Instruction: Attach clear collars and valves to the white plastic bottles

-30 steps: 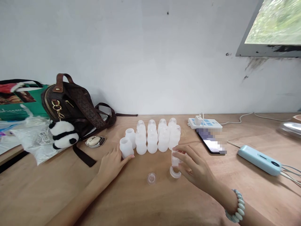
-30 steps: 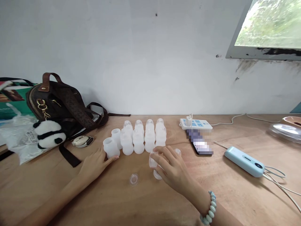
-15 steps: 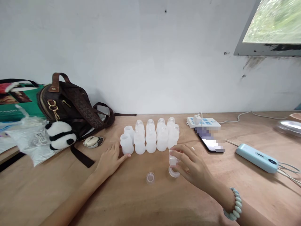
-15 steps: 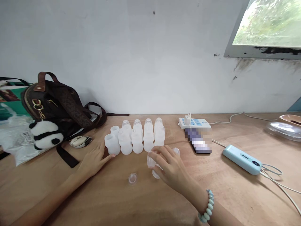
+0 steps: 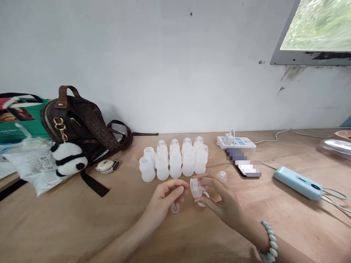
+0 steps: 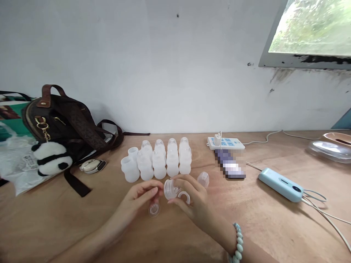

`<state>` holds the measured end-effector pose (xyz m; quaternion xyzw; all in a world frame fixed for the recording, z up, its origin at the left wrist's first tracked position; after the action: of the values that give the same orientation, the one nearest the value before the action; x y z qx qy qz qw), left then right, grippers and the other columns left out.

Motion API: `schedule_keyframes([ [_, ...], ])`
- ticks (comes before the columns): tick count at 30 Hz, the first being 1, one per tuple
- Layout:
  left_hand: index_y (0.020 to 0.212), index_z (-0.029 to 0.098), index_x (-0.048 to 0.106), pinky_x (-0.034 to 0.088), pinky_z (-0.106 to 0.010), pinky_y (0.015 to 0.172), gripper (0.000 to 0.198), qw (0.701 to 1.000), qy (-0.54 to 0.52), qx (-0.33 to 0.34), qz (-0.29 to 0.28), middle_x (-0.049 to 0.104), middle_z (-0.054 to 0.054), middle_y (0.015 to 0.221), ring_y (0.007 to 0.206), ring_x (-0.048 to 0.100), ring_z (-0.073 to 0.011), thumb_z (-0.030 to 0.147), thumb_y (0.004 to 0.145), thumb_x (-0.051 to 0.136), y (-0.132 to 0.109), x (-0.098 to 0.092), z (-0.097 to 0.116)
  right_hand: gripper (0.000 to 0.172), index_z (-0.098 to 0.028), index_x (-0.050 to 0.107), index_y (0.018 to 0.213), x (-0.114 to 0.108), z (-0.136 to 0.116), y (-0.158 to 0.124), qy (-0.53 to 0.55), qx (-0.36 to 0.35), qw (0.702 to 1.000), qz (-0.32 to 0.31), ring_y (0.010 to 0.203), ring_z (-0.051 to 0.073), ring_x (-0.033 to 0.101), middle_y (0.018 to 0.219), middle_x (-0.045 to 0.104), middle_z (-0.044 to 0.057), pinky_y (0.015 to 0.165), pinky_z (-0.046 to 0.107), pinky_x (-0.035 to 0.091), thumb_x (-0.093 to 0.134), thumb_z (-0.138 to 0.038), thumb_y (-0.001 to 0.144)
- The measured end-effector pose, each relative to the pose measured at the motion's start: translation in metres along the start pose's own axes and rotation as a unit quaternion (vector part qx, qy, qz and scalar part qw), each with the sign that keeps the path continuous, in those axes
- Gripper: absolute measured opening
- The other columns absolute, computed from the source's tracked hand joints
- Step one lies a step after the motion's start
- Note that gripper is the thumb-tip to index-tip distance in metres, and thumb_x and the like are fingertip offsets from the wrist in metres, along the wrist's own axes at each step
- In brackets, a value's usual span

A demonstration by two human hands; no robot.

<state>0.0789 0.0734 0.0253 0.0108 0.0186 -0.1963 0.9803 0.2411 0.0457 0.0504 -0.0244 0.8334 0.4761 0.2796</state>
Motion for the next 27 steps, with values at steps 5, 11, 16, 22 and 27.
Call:
schedule_keyframes([
  [5, 0.084, 0.015, 0.073, 0.037, -0.023, 0.062, 0.027, 0.981, -0.172, -0.071, -0.055, 0.061, -0.001, 0.073, 0.065, 0.047, -0.011, 0.042, 0.084, 0.069, 0.003, 0.032, -0.001, 0.021, -0.022, 0.061, 0.116, -0.003, -0.008, -0.001, 0.005, -0.038, 0.999, 0.029, 0.095, 0.023, 0.071, 0.109, 0.069, 0.012, 0.075, 0.035, 0.063, 0.062, -0.022, 0.095],
  [11, 0.085, 0.013, 0.075, 0.045, -0.028, 0.078, 0.024, 0.962, -0.234, -0.12, -0.07, 0.067, -0.006, 0.084, 0.08, 0.056, -0.016, 0.034, 0.075, 0.078, 0.002, 0.039, -0.001, 0.013, -0.022, 0.062, 0.109, -0.005, -0.01, -0.002, 0.006, -0.044, 0.999, 0.022, 0.095, 0.023, 0.069, 0.108, 0.067, 0.011, 0.076, 0.035, 0.062, 0.059, -0.019, 0.096],
  [16, 0.078, 0.011, 0.074, 0.039, -0.019, 0.062, 0.017, 0.952, -0.253, -0.161, -0.063, 0.06, -0.001, 0.072, 0.063, 0.045, -0.0084, 0.025, 0.07, 0.078, 0.003, 0.039, -0.003, 0.032, -0.024, 0.055, 0.121, -0.001, -0.003, -0.004, 0.067, 0.032, 0.997, -0.024, 0.089, 0.021, 0.065, 0.102, 0.065, 0.007, 0.072, 0.032, 0.059, 0.066, -0.031, 0.093],
  [22, 0.069, 0.011, 0.067, 0.037, -0.02, 0.052, 0.014, 0.931, -0.274, -0.221, -0.097, 0.05, 0.001, 0.06, 0.057, 0.04, -0.0083, 0.024, 0.071, 0.072, -0.008, 0.046, -0.003, 0.035, -0.023, 0.067, 0.105, 0.006, 0.005, -0.001, 0.195, 0.181, 0.958, -0.107, 0.078, 0.017, 0.06, 0.089, 0.061, 0.002, 0.067, 0.029, 0.051, 0.079, -0.044, 0.08],
  [27, 0.069, 0.014, 0.061, 0.041, -0.021, 0.051, 0.016, 0.92, -0.313, -0.198, -0.128, 0.044, 0.004, 0.061, 0.055, 0.041, -0.0083, 0.026, 0.073, 0.071, -0.017, 0.051, 0.013, 0.041, -0.024, 0.071, 0.104, 0.01, 0.005, -0.002, 0.384, 0.242, 0.886, -0.095, 0.079, 0.015, 0.06, 0.09, 0.062, 0.001, 0.069, 0.027, 0.05, 0.087, -0.042, 0.071],
])
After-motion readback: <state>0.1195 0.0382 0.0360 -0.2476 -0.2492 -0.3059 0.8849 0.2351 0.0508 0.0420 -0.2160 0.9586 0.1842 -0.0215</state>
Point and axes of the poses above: each hand's wrist, its own y-axis towards the middle knuckle, its own x-axis out of the palm, z = x × y, the point moved 6 cm from there along y, towards the middle knuckle
